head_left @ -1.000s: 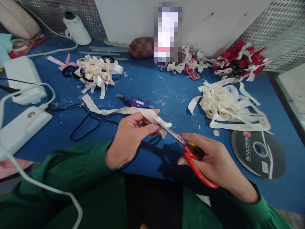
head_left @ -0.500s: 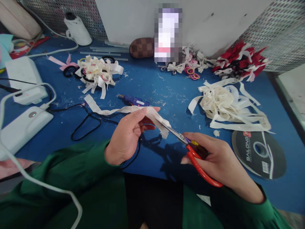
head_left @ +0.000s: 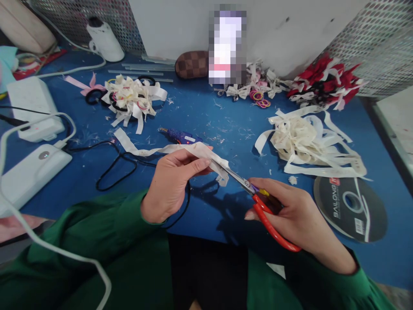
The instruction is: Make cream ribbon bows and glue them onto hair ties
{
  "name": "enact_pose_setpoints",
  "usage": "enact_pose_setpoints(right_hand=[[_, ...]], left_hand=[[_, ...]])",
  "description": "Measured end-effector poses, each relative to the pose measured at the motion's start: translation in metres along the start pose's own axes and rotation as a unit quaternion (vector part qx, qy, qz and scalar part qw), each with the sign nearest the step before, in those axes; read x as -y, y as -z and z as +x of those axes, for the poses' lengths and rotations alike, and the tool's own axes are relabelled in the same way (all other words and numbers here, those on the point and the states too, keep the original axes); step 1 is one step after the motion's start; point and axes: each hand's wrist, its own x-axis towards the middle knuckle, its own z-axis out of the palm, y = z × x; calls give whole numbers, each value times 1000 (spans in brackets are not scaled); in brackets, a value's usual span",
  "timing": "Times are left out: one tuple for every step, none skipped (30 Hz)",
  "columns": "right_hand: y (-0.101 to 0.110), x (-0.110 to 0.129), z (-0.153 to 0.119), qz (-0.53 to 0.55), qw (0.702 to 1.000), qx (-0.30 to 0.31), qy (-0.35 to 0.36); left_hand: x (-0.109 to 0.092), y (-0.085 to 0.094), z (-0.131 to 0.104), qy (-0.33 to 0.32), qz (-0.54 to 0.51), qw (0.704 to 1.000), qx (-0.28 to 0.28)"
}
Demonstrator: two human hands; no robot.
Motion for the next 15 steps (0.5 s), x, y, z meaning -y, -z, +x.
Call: enact_pose_setpoints(right_hand=[[0,0,0,1,1000,1,0],[-1,0,0,3,1000,3,-1],[-1,0,-1,5,1000,6,-2],[-2,1,0,6,1000,8,-3],[-2,1,0,6,1000,11,-5],[-2,2,0,4,1000,12,-6],[-3,2,1,2,1000,14,-7],[-3,3,1,1,1000,15,-7],[-3,3,2,0,1000,16,-6],[-3,3,2,-1,1000,16,-4],[-3,3,2,-2,1000,17,-2],[-3,3,2,-2,1000,17,-2],[-3,2,2,-2,1000,17,-1],[-3,2,1,-1,1000,17,-1],[-3,2,1,1,1000,16,0]], left_hand=[[0,0,0,-2,2,1000,-2],[0,0,0,-2,4,1000,-3],[0,-1,0,0,4,1000,-2],[0,-1,0,3,2,1000,0],[0,-1,-1,6,-1,1000,2],[0,-2,-1,10,-5,1000,2],[0,-2,-1,13,-8,1000,1],[0,-3,-2,15,-9,1000,0],[-1,-3,-2,16,-9,1000,-3],[-1,-4,-2,17,-8,1000,-4],[-1,-4,-2,17,-6,1000,-5],[-2,-4,-2,17,-4,1000,-4],[-2,-4,-2,16,-4,1000,-4],[-2,-4,-2,15,-3,1000,-2],[-1,-4,-2,14,-3,1000,-2]])
